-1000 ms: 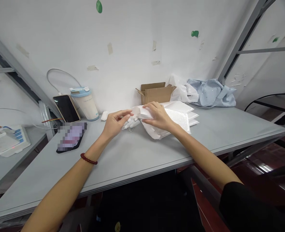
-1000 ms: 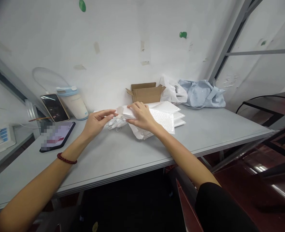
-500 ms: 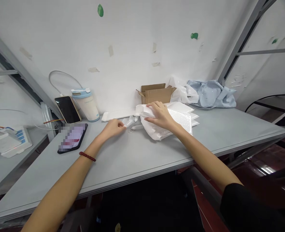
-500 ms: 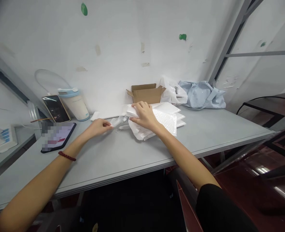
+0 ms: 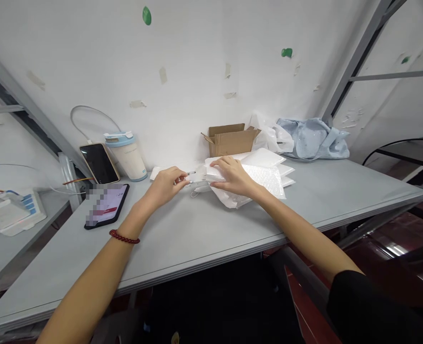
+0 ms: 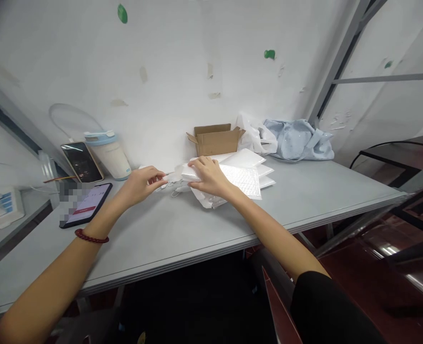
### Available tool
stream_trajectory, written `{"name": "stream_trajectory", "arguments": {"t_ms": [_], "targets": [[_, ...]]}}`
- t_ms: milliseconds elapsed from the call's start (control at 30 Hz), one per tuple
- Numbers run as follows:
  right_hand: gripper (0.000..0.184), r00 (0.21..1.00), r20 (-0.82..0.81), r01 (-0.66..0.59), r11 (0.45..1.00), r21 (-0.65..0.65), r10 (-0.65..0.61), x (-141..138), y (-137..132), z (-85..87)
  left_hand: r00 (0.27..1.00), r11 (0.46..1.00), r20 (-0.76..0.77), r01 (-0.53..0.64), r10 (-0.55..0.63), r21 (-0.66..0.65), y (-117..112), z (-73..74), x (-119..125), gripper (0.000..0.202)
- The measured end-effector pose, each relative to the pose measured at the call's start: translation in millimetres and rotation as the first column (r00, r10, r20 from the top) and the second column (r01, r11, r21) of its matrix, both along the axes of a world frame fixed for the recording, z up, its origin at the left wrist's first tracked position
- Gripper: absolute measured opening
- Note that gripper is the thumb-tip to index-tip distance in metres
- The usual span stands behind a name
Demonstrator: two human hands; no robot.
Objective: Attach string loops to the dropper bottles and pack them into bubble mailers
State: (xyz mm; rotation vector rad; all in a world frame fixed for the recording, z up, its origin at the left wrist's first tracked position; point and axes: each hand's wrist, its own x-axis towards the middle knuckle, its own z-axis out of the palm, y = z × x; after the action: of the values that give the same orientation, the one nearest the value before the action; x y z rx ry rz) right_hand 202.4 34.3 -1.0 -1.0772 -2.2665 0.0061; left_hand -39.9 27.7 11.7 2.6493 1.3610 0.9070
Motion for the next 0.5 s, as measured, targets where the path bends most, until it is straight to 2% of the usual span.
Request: {"name": "stream_trajectory", "arguments": {"t_ms": [100,267,400,500], "targets": [[0.039,1.0,0.011,-0.028,1.0,0.004,0.028,-2.9,-0.9,-1.0,0.998,0.998,0.03,0.06,-0.061,0.027,-2.7,-3.1,7.1,0.022],[0.04,0.998,-0.038,-0.054,0.999,0.007,0.054,-1.9,-0.9,-0.9,0.983,0.993,0.145,0.111,-0.116,0.045,-9.5,0.9,12.5,0.016],[0.041,0.995,-0.04,-0.088,0.996,0.011,0.088,-1.9,-3.1,0.0,0.942,0.985,0.301,0.17,-0.15,-0.04,-13.3,3.5,15.0,0.018],[0.041,0.993,-0.023,-0.114,0.993,0.035,0.114,-4.1,-5.4,-0.2,0.925,0.978,0.348,0.192,-0.153,-0.08,-15.9,3.3,18.2,0.018]]}}
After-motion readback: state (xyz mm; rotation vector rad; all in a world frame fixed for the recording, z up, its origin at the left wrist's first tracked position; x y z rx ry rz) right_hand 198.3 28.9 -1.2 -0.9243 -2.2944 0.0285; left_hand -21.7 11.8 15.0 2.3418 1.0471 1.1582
